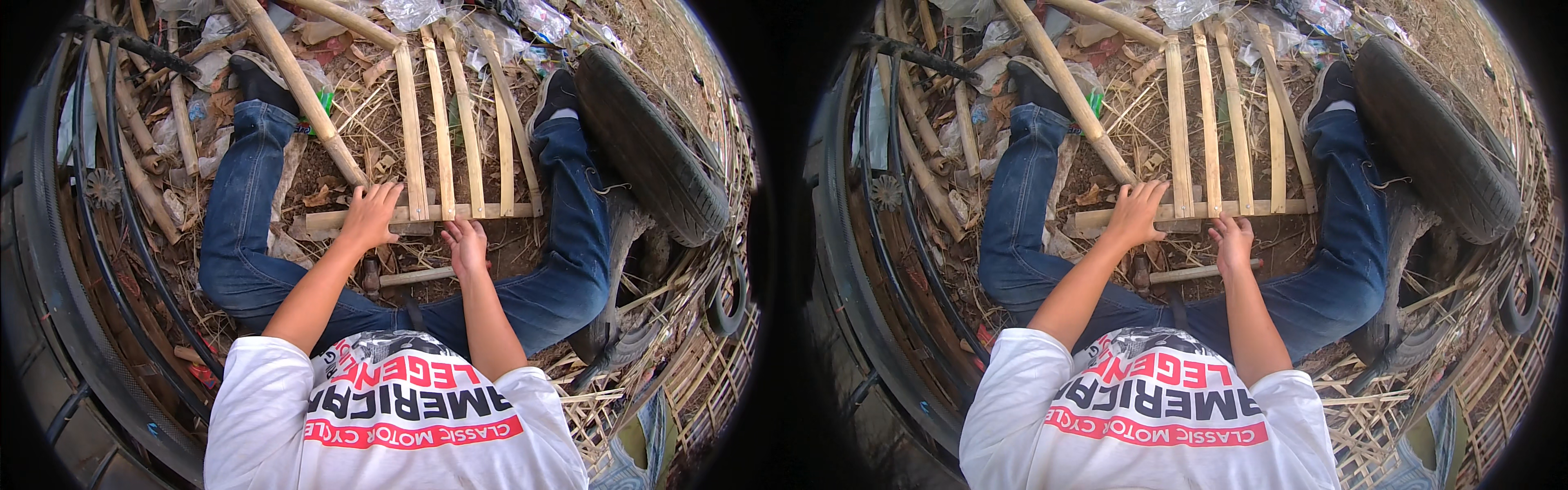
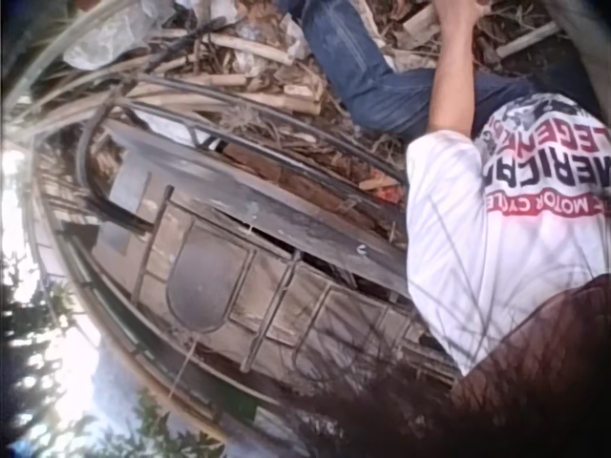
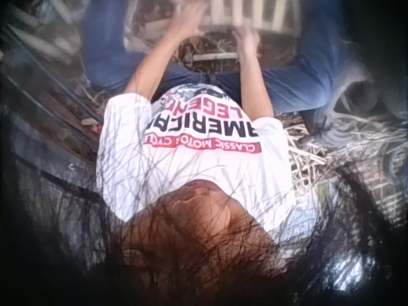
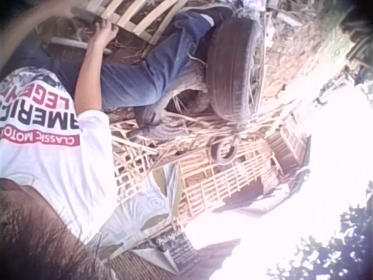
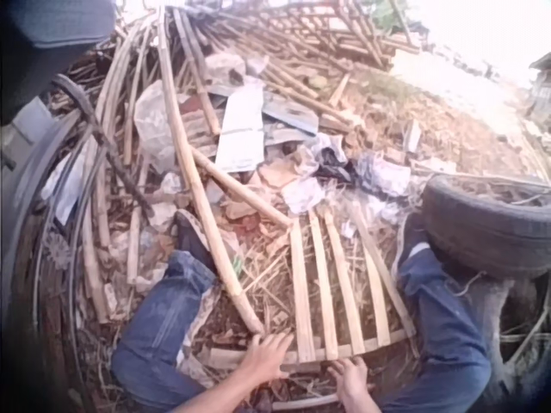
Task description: The person constructs a bamboo lattice by hammering small nails into thin bamboo strips laid across larger bamboo supports while sitting on the ground.
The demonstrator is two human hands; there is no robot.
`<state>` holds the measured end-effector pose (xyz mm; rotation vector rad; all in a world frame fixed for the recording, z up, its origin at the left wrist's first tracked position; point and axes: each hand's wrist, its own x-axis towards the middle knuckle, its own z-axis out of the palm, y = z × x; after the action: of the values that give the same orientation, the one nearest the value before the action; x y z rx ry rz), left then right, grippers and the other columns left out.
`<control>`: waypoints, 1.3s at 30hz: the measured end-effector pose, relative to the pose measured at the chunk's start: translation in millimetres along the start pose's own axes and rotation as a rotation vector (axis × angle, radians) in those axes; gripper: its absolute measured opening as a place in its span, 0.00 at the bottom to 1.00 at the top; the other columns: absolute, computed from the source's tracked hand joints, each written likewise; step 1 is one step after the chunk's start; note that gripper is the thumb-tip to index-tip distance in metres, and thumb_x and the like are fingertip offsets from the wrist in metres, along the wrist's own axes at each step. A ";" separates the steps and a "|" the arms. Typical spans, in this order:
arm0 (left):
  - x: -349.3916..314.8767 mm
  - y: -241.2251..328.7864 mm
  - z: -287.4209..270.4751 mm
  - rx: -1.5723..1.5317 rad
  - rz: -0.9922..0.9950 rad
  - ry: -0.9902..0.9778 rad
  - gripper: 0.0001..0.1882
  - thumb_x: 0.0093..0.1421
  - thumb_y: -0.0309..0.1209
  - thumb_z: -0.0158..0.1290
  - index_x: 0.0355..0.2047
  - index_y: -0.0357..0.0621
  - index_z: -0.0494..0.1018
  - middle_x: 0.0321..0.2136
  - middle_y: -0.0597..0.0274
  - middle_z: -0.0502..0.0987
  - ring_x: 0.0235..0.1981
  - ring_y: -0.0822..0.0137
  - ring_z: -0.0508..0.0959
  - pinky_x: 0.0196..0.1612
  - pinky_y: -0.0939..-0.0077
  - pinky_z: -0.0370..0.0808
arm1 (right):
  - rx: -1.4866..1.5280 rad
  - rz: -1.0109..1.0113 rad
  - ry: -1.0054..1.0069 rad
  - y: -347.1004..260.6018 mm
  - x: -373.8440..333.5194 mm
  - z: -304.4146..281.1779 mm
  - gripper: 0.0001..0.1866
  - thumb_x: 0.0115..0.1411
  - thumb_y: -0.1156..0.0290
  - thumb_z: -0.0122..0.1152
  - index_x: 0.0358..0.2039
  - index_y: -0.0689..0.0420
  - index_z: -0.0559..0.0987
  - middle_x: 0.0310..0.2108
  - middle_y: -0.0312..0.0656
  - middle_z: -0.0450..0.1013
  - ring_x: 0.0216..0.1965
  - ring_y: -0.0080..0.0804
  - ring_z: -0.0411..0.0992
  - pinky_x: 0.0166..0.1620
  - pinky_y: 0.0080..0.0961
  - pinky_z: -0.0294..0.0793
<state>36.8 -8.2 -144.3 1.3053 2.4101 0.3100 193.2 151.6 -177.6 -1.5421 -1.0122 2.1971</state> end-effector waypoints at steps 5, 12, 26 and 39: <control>-2.8 -3.1 1.2 -0.125 -0.082 -0.024 0.57 0.34 0.42 0.74 0.64 0.43 0.57 0.60 0.54 0.64 0.54 0.52 0.73 0.52 0.59 0.72 | -0.026 -0.054 -0.016 -2.2 -6.9 7.6 0.19 0.60 0.71 0.61 0.48 0.62 0.67 0.44 0.45 0.72 0.47 0.35 0.73 0.45 0.32 0.73; -7.6 3.3 -1.5 -0.133 -0.140 0.000 0.56 0.33 0.42 0.74 0.62 0.42 0.58 0.57 0.54 0.65 0.46 0.50 0.78 0.47 0.58 0.76 | -0.039 -0.124 -0.048 -5.6 -5.8 6.9 0.12 0.62 0.73 0.57 0.46 0.61 0.71 0.43 0.41 0.73 0.44 0.29 0.72 0.45 0.29 0.72; -16.7 -11.4 -17.7 -0.127 -0.067 -0.016 0.54 0.32 0.41 0.73 0.60 0.39 0.60 0.52 0.51 0.67 0.49 0.50 0.76 0.47 0.58 0.75 | -0.145 -0.362 0.073 -5.8 -0.3 6.5 0.11 0.62 0.83 0.56 0.44 0.68 0.69 0.35 0.45 0.76 0.33 0.27 0.75 0.40 0.25 0.74; -21.9 -18.8 -6.8 -0.070 -0.099 -0.037 0.61 0.35 0.46 0.73 0.67 0.47 0.53 0.60 0.50 0.64 0.56 0.51 0.72 0.55 0.55 0.70 | -0.219 -0.328 0.099 9.3 15.8 2.1 0.17 0.58 0.81 0.61 0.46 0.68 0.67 0.37 0.48 0.77 0.36 0.29 0.75 0.41 0.23 0.71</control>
<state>30.5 -36.9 -140.2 1.1480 2.4011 0.3359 186.5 153.2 -194.8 -1.4324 -1.3989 1.8205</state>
